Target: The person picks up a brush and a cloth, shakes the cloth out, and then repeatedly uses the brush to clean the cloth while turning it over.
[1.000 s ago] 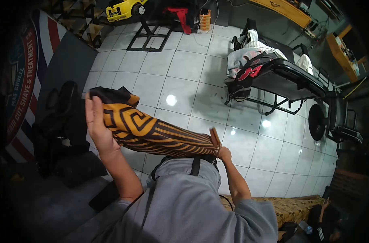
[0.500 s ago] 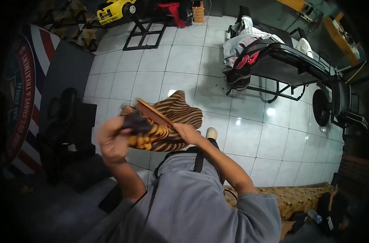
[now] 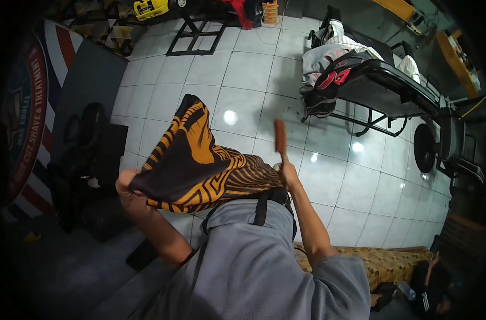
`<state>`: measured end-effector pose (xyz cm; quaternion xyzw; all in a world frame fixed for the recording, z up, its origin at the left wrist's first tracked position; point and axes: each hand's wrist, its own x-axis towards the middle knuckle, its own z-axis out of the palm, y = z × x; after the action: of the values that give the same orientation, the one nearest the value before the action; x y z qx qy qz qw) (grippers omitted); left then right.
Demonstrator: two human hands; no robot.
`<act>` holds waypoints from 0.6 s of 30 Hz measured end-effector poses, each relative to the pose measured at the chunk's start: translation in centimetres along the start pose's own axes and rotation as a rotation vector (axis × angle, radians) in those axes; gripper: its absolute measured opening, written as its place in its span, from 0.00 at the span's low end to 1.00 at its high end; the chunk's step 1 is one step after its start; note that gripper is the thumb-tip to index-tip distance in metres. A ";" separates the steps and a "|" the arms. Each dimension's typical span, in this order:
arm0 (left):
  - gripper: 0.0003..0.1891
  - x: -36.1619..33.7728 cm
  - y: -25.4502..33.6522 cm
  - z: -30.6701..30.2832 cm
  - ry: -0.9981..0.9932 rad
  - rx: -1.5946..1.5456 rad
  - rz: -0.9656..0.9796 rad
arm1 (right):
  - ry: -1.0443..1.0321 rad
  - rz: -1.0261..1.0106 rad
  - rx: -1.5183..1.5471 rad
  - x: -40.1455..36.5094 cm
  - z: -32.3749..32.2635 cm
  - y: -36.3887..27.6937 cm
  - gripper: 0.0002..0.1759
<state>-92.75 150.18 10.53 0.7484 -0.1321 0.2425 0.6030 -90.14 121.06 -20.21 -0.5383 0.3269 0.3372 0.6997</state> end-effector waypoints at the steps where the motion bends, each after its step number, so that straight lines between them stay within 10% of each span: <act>1: 0.15 0.3 0.6 0.8 -0.061 -0.001 0.002 | -0.178 -0.046 0.124 -2.0 1.5 -2.5 0.27; 4: 0.12 1.8 2.6 2.9 -0.225 -0.211 0.025 | -0.726 -0.267 0.102 -6.9 3.7 -7.0 0.25; 8: 0.06 1.3 5.6 5.6 -0.002 0.878 -0.561 | -1.196 -0.294 -0.165 -8.6 7.1 -8.6 0.21; 9: 0.06 1.1 6.3 5.6 0.025 1.405 -0.823 | -1.155 -0.217 -0.193 -7.8 7.3 -7.8 0.21; 10: 0.08 -3.2 3.9 2.6 0.101 1.678 0.080 | -1.110 -0.142 -0.221 -6.4 7.2 -6.4 0.21; 11: 0.09 -4.2 3.6 1.9 0.042 1.771 0.054 | -1.064 -0.065 -0.251 -4.4 7.0 -4.8 0.21; 18: 0.10 -2.3 6.0 0.8 0.366 0.332 0.002 | -0.002 -0.219 -1.428 6.9 -2.3 7.0 0.34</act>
<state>-97.49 147.74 14.21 0.7808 0.0205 0.3931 0.4852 -92.26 120.99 -30.12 -0.8937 -0.0297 0.3968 0.2073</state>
